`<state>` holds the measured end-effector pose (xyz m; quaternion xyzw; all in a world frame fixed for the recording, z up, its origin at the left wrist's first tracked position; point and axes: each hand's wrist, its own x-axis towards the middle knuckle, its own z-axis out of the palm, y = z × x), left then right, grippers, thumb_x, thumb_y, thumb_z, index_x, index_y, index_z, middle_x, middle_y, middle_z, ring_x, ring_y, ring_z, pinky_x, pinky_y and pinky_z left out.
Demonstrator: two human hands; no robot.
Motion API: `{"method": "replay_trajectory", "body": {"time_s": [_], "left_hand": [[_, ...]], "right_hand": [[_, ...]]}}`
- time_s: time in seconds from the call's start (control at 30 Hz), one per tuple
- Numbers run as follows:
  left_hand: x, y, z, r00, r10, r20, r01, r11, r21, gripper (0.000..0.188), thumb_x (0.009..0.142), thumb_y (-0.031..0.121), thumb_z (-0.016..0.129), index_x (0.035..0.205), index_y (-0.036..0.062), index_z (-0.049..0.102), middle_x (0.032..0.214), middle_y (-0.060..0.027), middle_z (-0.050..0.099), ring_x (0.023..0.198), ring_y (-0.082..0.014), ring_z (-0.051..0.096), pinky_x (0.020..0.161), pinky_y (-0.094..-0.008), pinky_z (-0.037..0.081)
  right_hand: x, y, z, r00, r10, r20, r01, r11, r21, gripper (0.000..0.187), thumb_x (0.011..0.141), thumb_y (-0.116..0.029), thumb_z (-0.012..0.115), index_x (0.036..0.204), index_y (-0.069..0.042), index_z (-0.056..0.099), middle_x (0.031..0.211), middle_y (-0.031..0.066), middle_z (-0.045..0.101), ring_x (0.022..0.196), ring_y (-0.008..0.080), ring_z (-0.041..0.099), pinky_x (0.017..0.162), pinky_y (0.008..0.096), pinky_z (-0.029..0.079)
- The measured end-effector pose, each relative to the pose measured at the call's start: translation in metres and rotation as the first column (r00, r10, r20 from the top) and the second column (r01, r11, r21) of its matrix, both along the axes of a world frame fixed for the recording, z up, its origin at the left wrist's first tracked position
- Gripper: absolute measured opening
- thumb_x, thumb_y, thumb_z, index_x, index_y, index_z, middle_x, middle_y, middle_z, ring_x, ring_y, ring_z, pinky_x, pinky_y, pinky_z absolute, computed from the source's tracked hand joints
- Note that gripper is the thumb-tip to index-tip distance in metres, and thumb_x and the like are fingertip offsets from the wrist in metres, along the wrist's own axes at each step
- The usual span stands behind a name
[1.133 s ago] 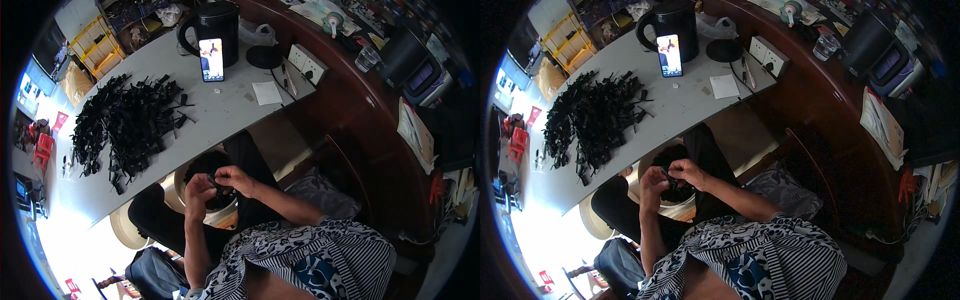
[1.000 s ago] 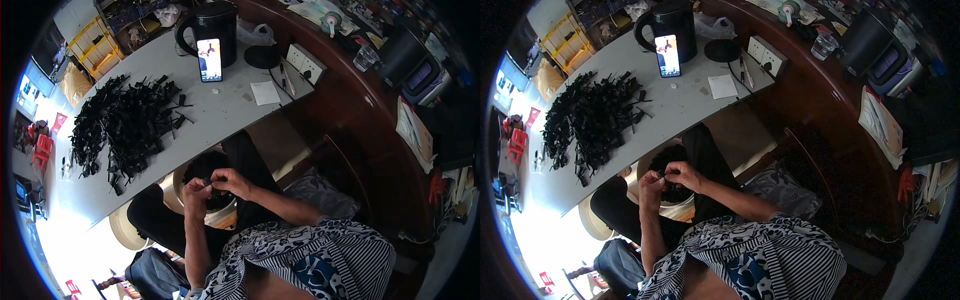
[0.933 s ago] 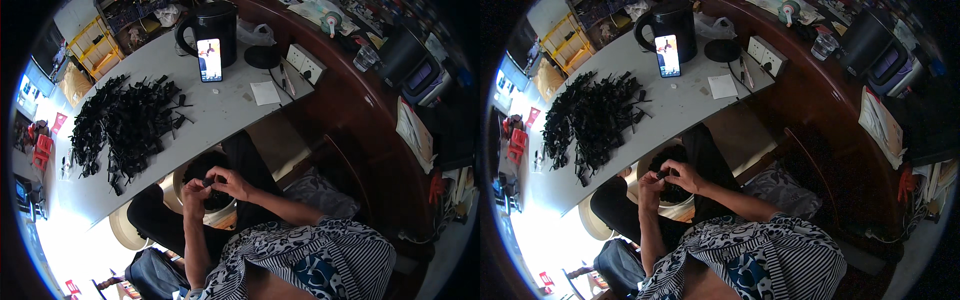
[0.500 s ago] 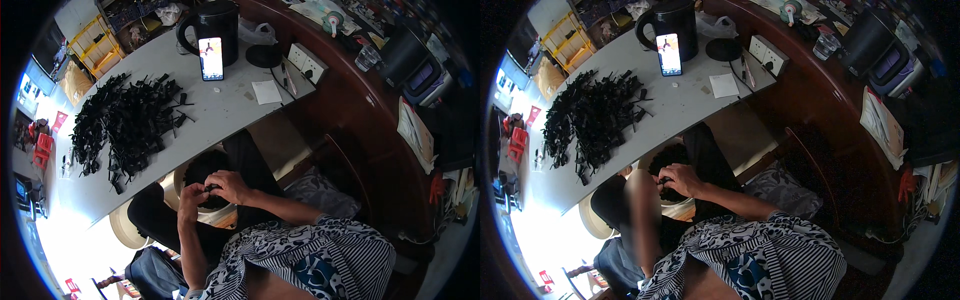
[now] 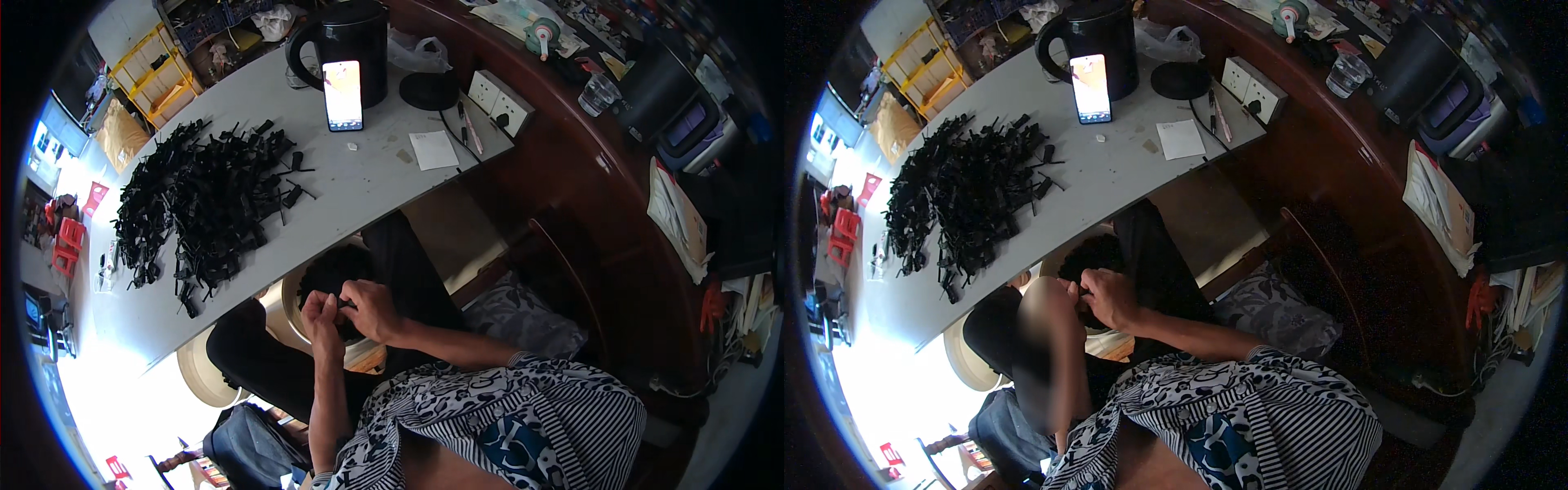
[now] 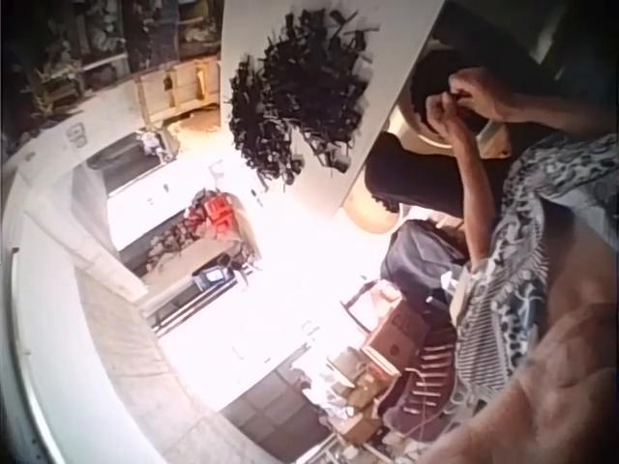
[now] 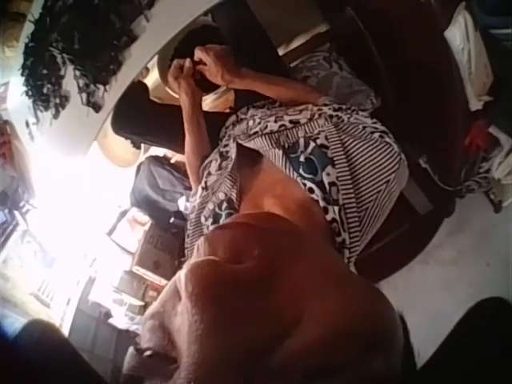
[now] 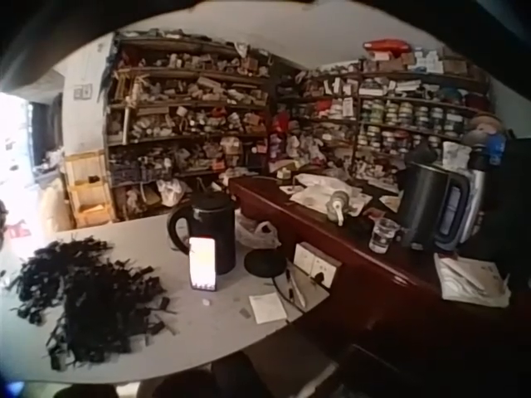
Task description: Manually assembling small plastic components onto a larger black plastic frame at a workstation.
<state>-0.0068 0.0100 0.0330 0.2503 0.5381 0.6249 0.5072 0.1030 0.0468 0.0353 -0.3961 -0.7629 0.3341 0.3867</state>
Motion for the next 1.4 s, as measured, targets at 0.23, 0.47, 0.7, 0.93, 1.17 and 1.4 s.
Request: {"method": "replay_trajectory", "body": {"time_s": [0.23,0.47,0.7,0.93,1.17,1.4], "left_hand": [[-0.006,0.006,-0.020,0.995,0.061,0.082,-0.058,0.998,-0.035,0.019,0.085,0.008,0.053,0.068,0.0092,0.046,0.057,0.0043,0.043,0.048,-0.0049,0.038,0.045,-0.0184,0.030],[-0.030,0.007,-0.032,0.656,-0.015,-0.755,0.072,0.996,0.043,0.036,0.075,0.010,0.059,0.108,-0.0022,0.054,0.101,-0.0160,0.052,0.099,-0.0282,0.047,0.088,-0.0361,0.036],[-0.005,0.009,-0.014,0.920,-0.280,-0.274,0.264,0.960,-0.093,0.023,0.072,0.002,0.062,0.094,-0.0022,0.059,0.075,-0.0055,0.057,0.070,-0.0151,0.055,0.068,-0.0251,0.043],[-0.017,0.008,-0.010,0.982,-0.162,-0.094,0.162,0.987,-0.013,0.011,0.077,-0.006,0.053,0.084,0.0024,0.055,0.068,-0.0010,0.055,0.060,-0.0088,0.053,0.058,-0.0203,0.043],[-0.014,0.010,-0.007,0.957,-0.249,0.147,0.245,0.969,0.045,0.014,0.079,-0.005,0.051,0.091,0.0036,0.052,0.071,-0.0016,0.057,0.058,-0.0094,0.056,0.055,-0.0206,0.048],[-0.008,0.010,0.003,0.940,-0.332,-0.082,0.335,0.942,0.025,0.016,0.078,-0.008,0.050,0.091,0.0010,0.052,0.074,-0.0033,0.057,0.060,-0.0106,0.057,0.057,-0.0223,0.050]], "right_hand": [[-0.004,0.005,-0.005,0.997,0.023,0.067,-0.023,1.000,-0.011,0.020,0.069,-0.006,0.063,0.081,-0.003,0.047,0.073,0.0126,0.056,0.072,0.0318,0.056,0.060,0.0393,0.044],[0.014,0.040,-0.045,0.980,0.147,-0.133,-0.186,0.911,-0.367,0.019,0.087,-0.013,0.050,0.097,-0.001,0.039,0.066,0.0140,0.057,0.058,0.0237,0.058,0.053,0.0346,0.044],[0.006,0.040,-0.055,0.977,0.198,-0.081,-0.206,0.972,-0.108,0.025,0.087,-0.017,0.052,0.098,0.002,0.039,0.070,0.0138,0.057,0.055,0.0217,0.057,0.052,0.0336,0.044],[0.029,0.052,-0.016,0.791,0.117,-0.601,-0.561,0.530,-0.636,0.028,0.086,-0.021,0.057,0.101,0.000,0.048,0.075,0.0083,0.058,0.061,0.0149,0.059,0.052,0.0274,0.050],[0.037,0.055,-0.022,0.646,0.089,-0.758,-0.713,0.426,-0.557,0.020,0.080,-0.019,0.065,0.084,-0.003,0.053,0.070,0.0034,0.056,0.053,0.0097,0.055,0.044,0.0215,0.046],[0.031,0.051,-0.025,0.773,0.124,-0.623,-0.612,0.406,-0.678,0.020,0.077,-0.020,0.068,0.076,-0.007,0.053,0.061,-0.0022,0.052,0.043,0.0047,0.044,0.036,0.0175,0.033]]}}
